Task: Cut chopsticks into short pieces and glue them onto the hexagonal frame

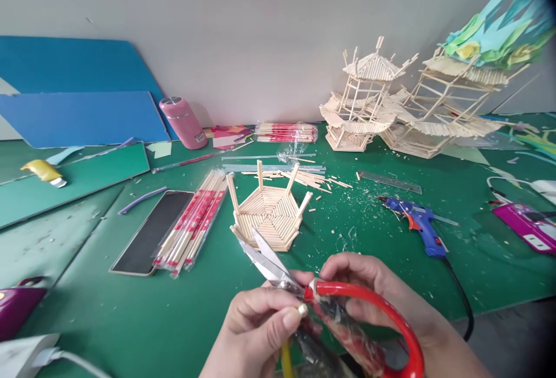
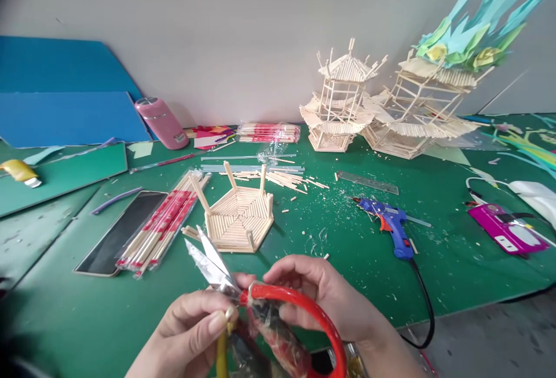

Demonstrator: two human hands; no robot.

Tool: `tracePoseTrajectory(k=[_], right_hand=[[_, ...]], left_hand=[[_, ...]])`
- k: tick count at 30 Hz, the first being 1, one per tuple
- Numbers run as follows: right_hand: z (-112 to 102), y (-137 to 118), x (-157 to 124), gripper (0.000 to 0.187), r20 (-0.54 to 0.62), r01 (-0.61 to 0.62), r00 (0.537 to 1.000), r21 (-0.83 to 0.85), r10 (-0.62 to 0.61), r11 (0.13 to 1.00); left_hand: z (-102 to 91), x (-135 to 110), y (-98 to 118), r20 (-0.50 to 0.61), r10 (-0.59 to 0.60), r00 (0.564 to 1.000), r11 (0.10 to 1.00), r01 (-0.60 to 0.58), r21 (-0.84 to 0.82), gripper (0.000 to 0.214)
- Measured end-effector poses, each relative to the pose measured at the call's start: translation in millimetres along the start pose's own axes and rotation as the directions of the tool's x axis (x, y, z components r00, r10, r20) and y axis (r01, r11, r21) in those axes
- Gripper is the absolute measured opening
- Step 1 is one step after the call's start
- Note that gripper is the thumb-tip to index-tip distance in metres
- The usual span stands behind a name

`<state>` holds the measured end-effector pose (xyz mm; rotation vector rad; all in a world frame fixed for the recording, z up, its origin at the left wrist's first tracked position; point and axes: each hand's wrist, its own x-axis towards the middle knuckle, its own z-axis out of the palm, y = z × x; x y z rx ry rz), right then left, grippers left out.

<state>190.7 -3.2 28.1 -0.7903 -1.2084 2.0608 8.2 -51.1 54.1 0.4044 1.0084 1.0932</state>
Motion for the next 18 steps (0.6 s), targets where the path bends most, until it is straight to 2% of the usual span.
tracePoseTrajectory(k=[2, 4, 9, 16, 18], right_hand=[[1, 5, 1, 0.014, -0.056, 0.007, 0.998, -0.004, -0.007, 1.000], [-1, 9, 1, 0.009, -0.083, 0.023, 0.996, -0.005, -0.024, 1.000], [-8, 17, 0, 0.008, -0.082, 0.045, 0.996, -0.002, -0.045, 0.999], [-12, 15, -5, 0.014, -0.014, 0.010, 1.000, -0.035, -0.011, 0.999], [-15, 12, -9, 0.015, -0.059, 0.006, 0.998, -0.053, -0.010, 0.999]], left_hand=[[-0.2, 1, 1, -0.035, -0.008, 0.999, 1.000, 0.007, -0.021, 0.009], [-0.4, 3, 1, -0.061, -0.005, 0.998, 0.999, 0.003, -0.036, 0.009], [-2.7, 7, -3, -0.101, -0.007, 0.995, 0.998, 0.001, -0.059, 0.009], [-7.7, 6, -1, -0.154, -0.048, 0.987, 0.991, 0.028, -0.133, 0.009], [-8.0, 7, -1, -0.163, -0.039, 0.986, 0.990, 0.017, -0.138, 0.011]])
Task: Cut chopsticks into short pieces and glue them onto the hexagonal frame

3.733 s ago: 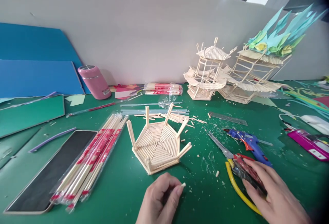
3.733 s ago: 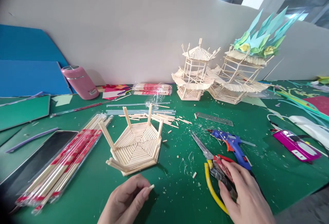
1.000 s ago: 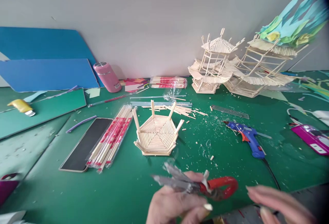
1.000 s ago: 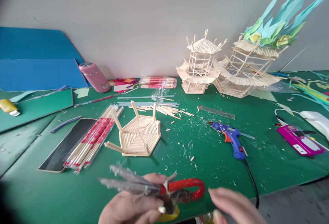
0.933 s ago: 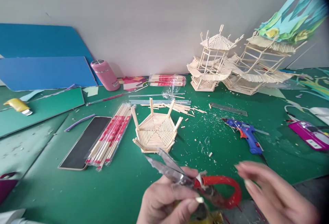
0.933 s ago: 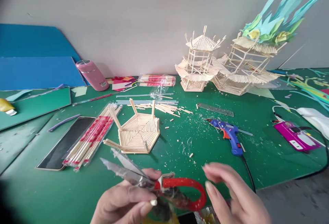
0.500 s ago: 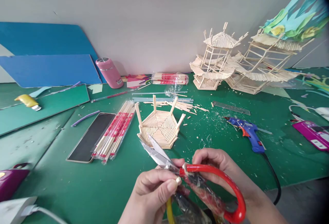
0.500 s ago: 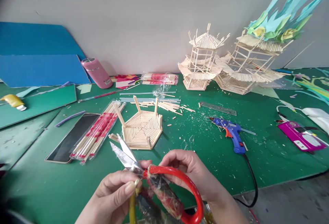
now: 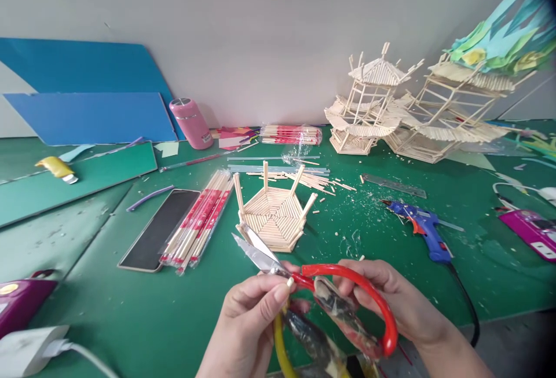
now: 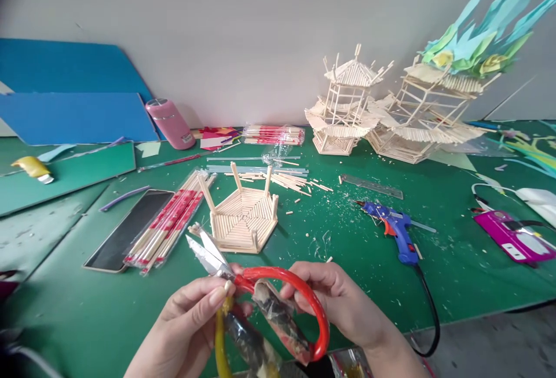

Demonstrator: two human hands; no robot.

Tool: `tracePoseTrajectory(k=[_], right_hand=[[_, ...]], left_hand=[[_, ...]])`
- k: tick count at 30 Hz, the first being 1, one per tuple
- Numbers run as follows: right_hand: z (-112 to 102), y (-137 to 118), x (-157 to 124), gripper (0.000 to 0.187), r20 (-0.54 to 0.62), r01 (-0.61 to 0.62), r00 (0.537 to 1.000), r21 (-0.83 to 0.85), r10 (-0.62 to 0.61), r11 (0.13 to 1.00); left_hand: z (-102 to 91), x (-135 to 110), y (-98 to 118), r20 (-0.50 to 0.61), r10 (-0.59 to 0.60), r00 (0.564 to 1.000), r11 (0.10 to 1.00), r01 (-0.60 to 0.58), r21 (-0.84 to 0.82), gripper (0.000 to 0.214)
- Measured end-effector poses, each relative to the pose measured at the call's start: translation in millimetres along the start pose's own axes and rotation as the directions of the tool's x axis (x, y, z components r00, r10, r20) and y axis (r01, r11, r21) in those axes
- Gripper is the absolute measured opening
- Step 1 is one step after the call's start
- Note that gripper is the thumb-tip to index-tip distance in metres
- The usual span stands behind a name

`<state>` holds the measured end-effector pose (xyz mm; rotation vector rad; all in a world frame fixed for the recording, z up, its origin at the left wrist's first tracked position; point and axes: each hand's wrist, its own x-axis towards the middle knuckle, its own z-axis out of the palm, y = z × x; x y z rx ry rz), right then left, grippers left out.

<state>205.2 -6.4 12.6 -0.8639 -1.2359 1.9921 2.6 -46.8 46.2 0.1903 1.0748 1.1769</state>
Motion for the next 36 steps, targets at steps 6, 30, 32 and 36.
tracePoseTrajectory(k=[6, 30, 32, 36], right_hand=[[-1, -4, -16, 0.011, -0.444, 0.239, 0.806, -0.360, -0.391, 0.902], [7, 2, 27, 0.010, 0.055, 0.092, 0.994, -0.037, -0.090, 0.995], [3, 3, 25, 0.008, 0.062, 0.112, 0.992, -0.031, -0.110, 0.993], [-2, 6, 24, 0.007, 0.084, 0.114, 0.990, -0.024, -0.112, 0.993]], left_hand=[[-1.3, 4, -3, 0.033, 0.163, 0.986, 0.981, -0.166, 0.096, 0.009], [3.2, -1, 3, -0.012, 0.089, 0.996, 0.996, -0.088, 0.033, 0.011], [4.7, 0, 3, -0.031, 0.102, 0.994, 0.994, -0.100, 0.045, 0.010], [6.7, 1, 3, -0.038, 0.122, 0.992, 0.990, -0.119, 0.079, 0.010]])
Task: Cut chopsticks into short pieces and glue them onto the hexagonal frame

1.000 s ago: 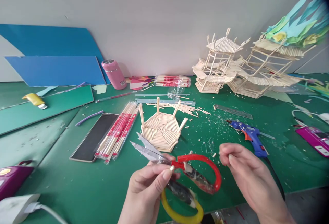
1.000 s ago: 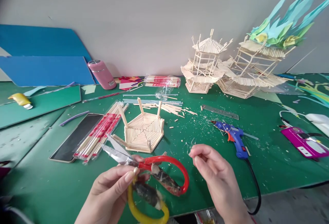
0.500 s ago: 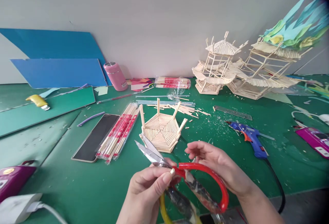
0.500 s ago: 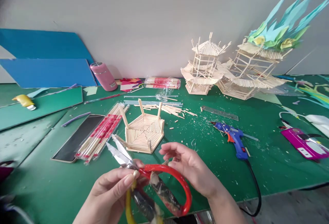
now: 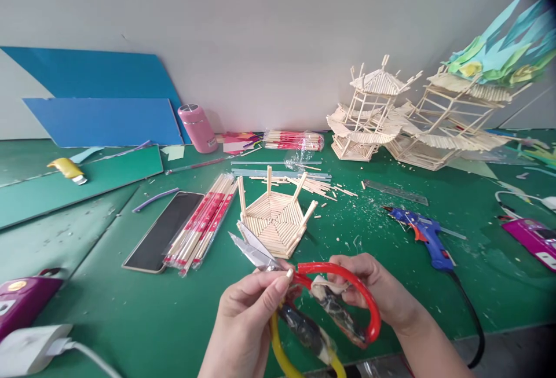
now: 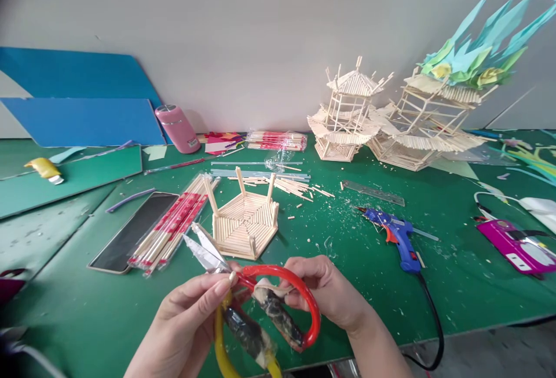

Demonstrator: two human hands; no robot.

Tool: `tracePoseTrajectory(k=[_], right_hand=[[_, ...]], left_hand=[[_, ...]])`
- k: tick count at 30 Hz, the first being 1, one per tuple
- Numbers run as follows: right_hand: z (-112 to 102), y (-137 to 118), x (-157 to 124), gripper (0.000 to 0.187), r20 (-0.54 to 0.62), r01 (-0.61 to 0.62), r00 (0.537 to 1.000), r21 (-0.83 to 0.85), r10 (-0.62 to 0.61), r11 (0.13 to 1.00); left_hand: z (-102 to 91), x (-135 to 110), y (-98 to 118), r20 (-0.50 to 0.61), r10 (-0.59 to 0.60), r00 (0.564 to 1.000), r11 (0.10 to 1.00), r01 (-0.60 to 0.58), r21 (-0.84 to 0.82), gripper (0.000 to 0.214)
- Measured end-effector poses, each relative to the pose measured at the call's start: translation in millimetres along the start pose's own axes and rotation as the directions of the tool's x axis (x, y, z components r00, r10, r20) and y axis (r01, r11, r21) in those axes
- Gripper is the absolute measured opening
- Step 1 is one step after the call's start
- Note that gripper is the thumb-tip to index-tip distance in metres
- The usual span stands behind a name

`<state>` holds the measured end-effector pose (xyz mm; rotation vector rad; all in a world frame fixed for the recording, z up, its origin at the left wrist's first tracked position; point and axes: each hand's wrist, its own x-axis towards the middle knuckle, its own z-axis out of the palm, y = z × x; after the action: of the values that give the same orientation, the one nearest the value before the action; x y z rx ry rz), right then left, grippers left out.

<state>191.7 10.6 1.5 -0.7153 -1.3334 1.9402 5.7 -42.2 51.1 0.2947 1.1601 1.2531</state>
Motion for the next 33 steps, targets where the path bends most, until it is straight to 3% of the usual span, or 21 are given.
tracePoseTrajectory(k=[3, 6, 8, 13, 15, 17, 20, 24, 27, 29, 33], right_hand=[[-2, 1, -2, 0.014, 0.039, -0.038, 0.999, 0.014, 0.037, 0.999], [-4, -1, -4, 0.041, 0.046, -0.060, 0.997, 0.025, 0.059, 0.998], [-4, -4, -6, 0.049, 0.027, -0.060, 0.998, 0.008, 0.060, 0.998], [7, -11, -16, 0.037, -0.105, -0.075, 0.993, -0.171, 0.057, 0.982], [12, -11, -20, 0.034, -0.172, -0.049, 0.985, -0.323, -0.007, 0.945], [16, -8, -22, 0.027, -0.170, 0.018, 0.977, -0.531, -0.128, 0.847], [20, -4, -20, 0.028, -0.064, 0.127, 0.960, -0.771, -0.274, 0.624], [23, 4, -15, 0.036, -0.032, 0.167, 0.921, -0.867, -0.388, 0.469], [25, 13, -15, 0.031, -0.039, 0.146, 0.897, -0.914, -0.440, 0.378], [28, 19, -15, 0.027, -0.059, 0.119, 0.858, -0.944, -0.511, 0.309], [34, 29, -13, 0.030, -0.074, 0.010, 0.728, -0.993, -0.682, 0.118]], left_hand=[[-0.2, 0, -1, 0.000, 0.018, 1.000, 0.998, -0.018, 0.052, 0.012], [-2.5, 0, -2, -0.009, 0.063, 0.998, 0.991, -0.062, 0.117, 0.013], [-4.8, 0, -4, -0.010, 0.116, 0.993, 0.979, -0.113, 0.172, 0.013], [-9.2, 4, -9, 0.004, 0.228, 0.974, 0.939, -0.221, 0.265, 0.012], [-9.8, 5, -11, 0.010, 0.254, 0.967, 0.930, -0.247, 0.274, 0.012], [-9.9, 5, -12, 0.014, 0.284, 0.959, 0.920, -0.277, 0.277, 0.011], [-9.5, 4, -12, 0.013, 0.323, 0.946, 0.911, -0.315, 0.265, 0.011], [-7.7, 4, -11, -0.011, 0.332, 0.943, 0.910, -0.317, 0.269, 0.011], [-5.4, 4, -12, -0.008, 0.345, 0.939, 0.907, -0.331, 0.261, 0.011], [-3.4, 3, -14, 0.009, 0.355, 0.935, 0.903, -0.346, 0.255, 0.009], [1.6, 4, -18, 0.008, 0.367, 0.930, 0.895, -0.356, 0.268, 0.007]])
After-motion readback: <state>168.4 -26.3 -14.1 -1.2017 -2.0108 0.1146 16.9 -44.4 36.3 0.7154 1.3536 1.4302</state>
